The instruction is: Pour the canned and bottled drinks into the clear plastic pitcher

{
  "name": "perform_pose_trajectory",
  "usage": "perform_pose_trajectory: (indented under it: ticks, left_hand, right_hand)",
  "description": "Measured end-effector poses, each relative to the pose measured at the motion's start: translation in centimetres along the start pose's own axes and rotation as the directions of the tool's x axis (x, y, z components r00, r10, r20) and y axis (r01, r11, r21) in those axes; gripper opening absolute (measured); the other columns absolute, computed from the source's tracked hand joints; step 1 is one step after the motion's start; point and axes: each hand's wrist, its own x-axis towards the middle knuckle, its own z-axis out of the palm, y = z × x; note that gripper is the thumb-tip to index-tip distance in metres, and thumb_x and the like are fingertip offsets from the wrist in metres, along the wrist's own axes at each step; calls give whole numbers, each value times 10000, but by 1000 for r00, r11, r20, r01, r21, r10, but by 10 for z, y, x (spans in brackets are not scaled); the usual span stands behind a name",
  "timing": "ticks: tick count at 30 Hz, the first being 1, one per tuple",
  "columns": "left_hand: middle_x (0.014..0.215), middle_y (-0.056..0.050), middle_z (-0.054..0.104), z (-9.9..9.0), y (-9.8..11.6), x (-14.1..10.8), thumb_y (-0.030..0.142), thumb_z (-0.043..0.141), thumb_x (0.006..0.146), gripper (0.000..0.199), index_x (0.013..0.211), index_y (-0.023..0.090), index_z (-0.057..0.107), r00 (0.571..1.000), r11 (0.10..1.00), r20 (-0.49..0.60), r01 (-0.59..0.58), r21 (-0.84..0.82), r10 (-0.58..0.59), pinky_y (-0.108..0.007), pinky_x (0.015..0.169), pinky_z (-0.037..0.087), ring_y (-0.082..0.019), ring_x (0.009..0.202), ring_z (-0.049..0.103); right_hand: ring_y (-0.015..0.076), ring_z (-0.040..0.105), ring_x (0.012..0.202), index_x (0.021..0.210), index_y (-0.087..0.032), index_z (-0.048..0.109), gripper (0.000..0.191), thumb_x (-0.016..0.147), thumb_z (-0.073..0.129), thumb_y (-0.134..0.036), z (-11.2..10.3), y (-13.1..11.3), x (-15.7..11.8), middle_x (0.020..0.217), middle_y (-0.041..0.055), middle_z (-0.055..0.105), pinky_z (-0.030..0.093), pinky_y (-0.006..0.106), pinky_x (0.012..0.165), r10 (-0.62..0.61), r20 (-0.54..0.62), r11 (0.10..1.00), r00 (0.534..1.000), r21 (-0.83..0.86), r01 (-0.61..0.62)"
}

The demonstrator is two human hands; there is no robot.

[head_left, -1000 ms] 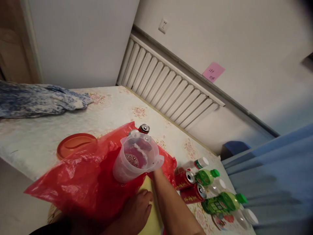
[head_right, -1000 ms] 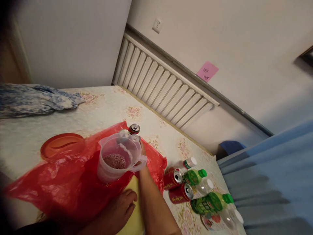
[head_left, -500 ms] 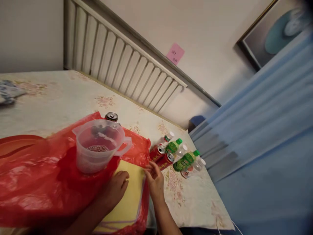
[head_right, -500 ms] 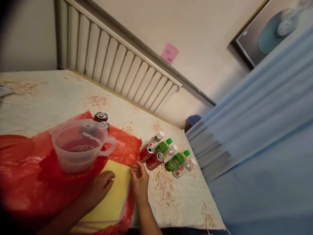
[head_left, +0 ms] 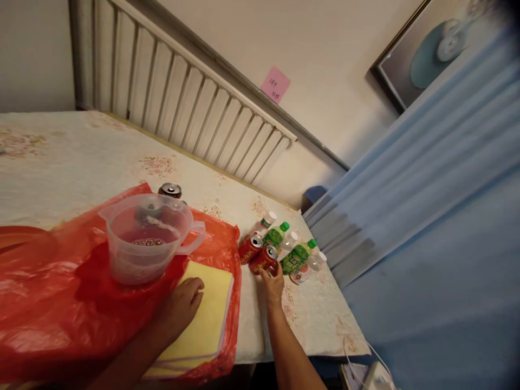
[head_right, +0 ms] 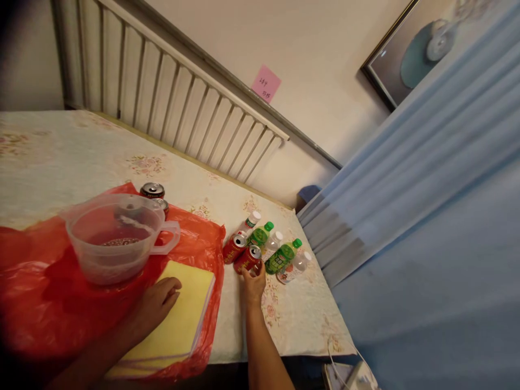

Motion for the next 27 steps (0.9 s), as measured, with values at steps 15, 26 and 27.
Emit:
perform_pose_trajectory:
  ticks: [15,26,27]
  left_hand:
    - [848,-50,613,-3,8,-2,149,409,842,124,827,204,519,999,999,4,41,23,-41,-324,774,411,-213,836,582]
    - [921,-66,627,-9,16,-6,124,389,850,152,855,201,520,997,997,35,71,28,-72,-311,804,417,-199,873,575]
    - [930,-64,630,-10,17,-7,118,389,847,157,860,202,521,996,996,38,80,32,-81,-308,808,417,-195,877,575]
  right_hand:
    - [252,665,735,921,-128,680,497,514,760,-402,12,-16,-15,842,111,745,517,334,692,-56,-51,981,997,-188,45]
    - [251,690,850,1177,-118,642,677,559,810,-337,10,-108,-45,987,98,739,547,339,770,-229,299,970,926,-5,242]
    - [257,688,877,1183,-120,640,668,570,803,-330,14,-121,-44,1012,102,734,544,351,802,-269,325,959,907,2,284]
